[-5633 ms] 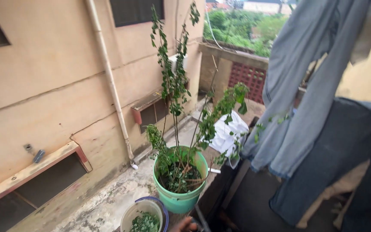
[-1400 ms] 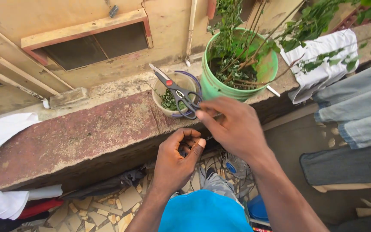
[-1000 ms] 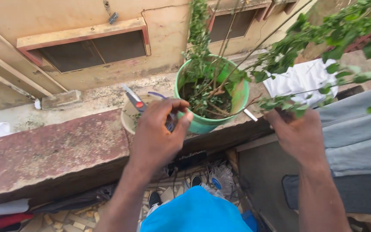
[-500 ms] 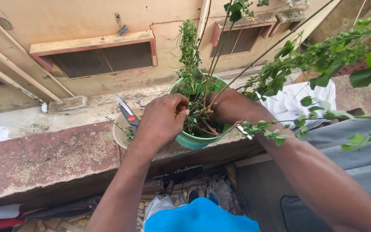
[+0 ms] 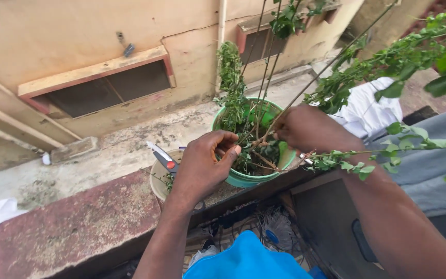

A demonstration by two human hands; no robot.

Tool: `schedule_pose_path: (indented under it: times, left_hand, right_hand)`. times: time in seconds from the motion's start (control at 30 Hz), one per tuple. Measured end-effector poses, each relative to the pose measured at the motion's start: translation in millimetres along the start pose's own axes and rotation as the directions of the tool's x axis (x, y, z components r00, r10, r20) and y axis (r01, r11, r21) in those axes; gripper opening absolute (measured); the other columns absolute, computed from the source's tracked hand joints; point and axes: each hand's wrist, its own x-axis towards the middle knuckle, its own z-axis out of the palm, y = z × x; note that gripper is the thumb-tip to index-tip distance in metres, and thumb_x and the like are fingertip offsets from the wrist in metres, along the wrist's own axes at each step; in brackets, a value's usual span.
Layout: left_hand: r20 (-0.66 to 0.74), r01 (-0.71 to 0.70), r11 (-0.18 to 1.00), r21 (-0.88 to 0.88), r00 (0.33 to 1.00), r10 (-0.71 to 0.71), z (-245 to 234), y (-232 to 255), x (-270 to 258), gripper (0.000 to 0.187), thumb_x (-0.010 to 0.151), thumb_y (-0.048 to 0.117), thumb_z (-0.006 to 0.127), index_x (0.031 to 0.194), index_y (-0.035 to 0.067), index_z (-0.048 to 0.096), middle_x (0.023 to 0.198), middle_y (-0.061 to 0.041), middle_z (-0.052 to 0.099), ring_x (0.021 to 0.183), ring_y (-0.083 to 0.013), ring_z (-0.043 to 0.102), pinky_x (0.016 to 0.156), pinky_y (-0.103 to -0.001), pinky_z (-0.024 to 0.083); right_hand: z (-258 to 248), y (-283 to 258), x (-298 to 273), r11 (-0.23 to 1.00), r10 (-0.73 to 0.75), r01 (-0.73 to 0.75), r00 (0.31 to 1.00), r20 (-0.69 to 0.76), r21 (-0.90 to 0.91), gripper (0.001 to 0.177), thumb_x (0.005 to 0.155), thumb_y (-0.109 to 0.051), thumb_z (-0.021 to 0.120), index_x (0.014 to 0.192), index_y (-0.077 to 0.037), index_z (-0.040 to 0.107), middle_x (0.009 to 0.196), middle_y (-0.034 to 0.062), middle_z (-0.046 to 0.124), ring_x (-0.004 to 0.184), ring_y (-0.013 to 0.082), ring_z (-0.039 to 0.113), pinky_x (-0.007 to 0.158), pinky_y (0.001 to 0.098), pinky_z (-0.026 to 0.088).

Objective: Pruning or plucking leaves from a potted plant using scissors and hands.

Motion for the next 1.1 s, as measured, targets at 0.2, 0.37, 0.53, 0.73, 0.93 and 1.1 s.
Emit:
schedule_pose_path:
  times: [0.2,0.37,0.53,0.73,0.93,1.1]
  left_hand:
    - [0.047,-0.033,0.999,0.033,0.998,0.031,-4.2,15.4,1.0,0.033,0.086,0.029,0.076,0.111,0.007,0.075,0.096,-0.008,0.078,0.089,-0.0183,0.076,0.075,-0.035,0.059]
    - [0.042,-0.274,0.962,-0.014,0.961,0.274,1.8,38.1,1.2,0.048,0.081,0.033,0.082,0.119,0.005,0.07,0.101,-0.008,0.078,0.081,-0.0191,0.074,0.074,-0.034,0.059]
    - [0.161,-0.098,0.989,-0.108,0.98,0.114,14.1,32.6,8.4,0.056,0.085,0.03,0.079,0.134,0.007,0.063,0.103,-0.006,0.077,0.075,-0.0122,0.073,0.068,-0.03,0.059]
    - [0.124,0.163,0.944,-0.287,0.983,-0.132,2.2,24.6,6.7,0.034,0.092,0.018,0.073,0.125,0.009,0.073,0.079,-0.007,0.075,0.066,-0.0108,0.069,0.061,-0.029,0.059]
    - [0.045,0.082,0.936,-0.342,0.996,-0.071,3.0,11.7,5.0,0.028,0.093,0.015,0.068,0.118,0.004,0.075,0.087,-0.004,0.08,0.074,-0.0084,0.077,0.065,-0.025,0.062]
    - [0.023,0.099,0.932,-0.348,0.995,-0.097,1.9,12.5,6.6,0.031,0.094,0.015,0.067,0.123,0.006,0.064,0.095,-0.009,0.079,0.079,-0.0101,0.077,0.068,-0.027,0.064]
  right_hand:
    - [1.4,53.7,-19.2,0.814,-0.192,0.172,0.981,-0.022,0.554,0.028,0.086,-0.021,0.078,0.108,-0.005,0.08,0.082,0.0096,0.08,0.066,0.0097,0.068,0.06,0.0297,0.057]
    - [0.6,48.9,-34.0,0.612,-0.283,0.311,0.945,-0.166,0.727,0.025,0.087,-0.012,0.077,0.11,-0.001,0.08,0.089,0.007,0.082,0.071,0.009,0.073,0.061,0.0268,0.061]
    - [3.8,37.3,-22.2,0.568,-0.449,0.469,0.865,-0.223,0.676,0.031,0.088,-0.01,0.077,0.119,-0.004,0.08,0.09,0.009,0.079,0.069,0.0083,0.069,0.055,0.0249,0.055]
    - [-10.9,21.0,-16.1,0.659,-0.383,0.411,0.904,-0.189,0.63,0.026,0.089,-0.017,0.077,0.113,-0.008,0.077,0.097,0.0049,0.082,0.088,0.0075,0.074,0.077,0.026,0.06]
    - [-34.0,51.4,-6.3,0.575,-0.601,0.407,0.799,0.029,0.71,0.02,0.09,-0.013,0.077,0.102,0.001,0.082,0.093,0.0154,0.082,0.083,0.0209,0.074,0.075,0.0361,0.061]
    - [-3.7,32.0,27.0,0.864,-0.462,0.498,0.842,0.278,-0.076,0.034,0.092,-0.028,0.067,0.122,-0.014,0.072,0.122,0.01,0.075,0.103,0.0267,0.074,0.095,0.039,0.056]
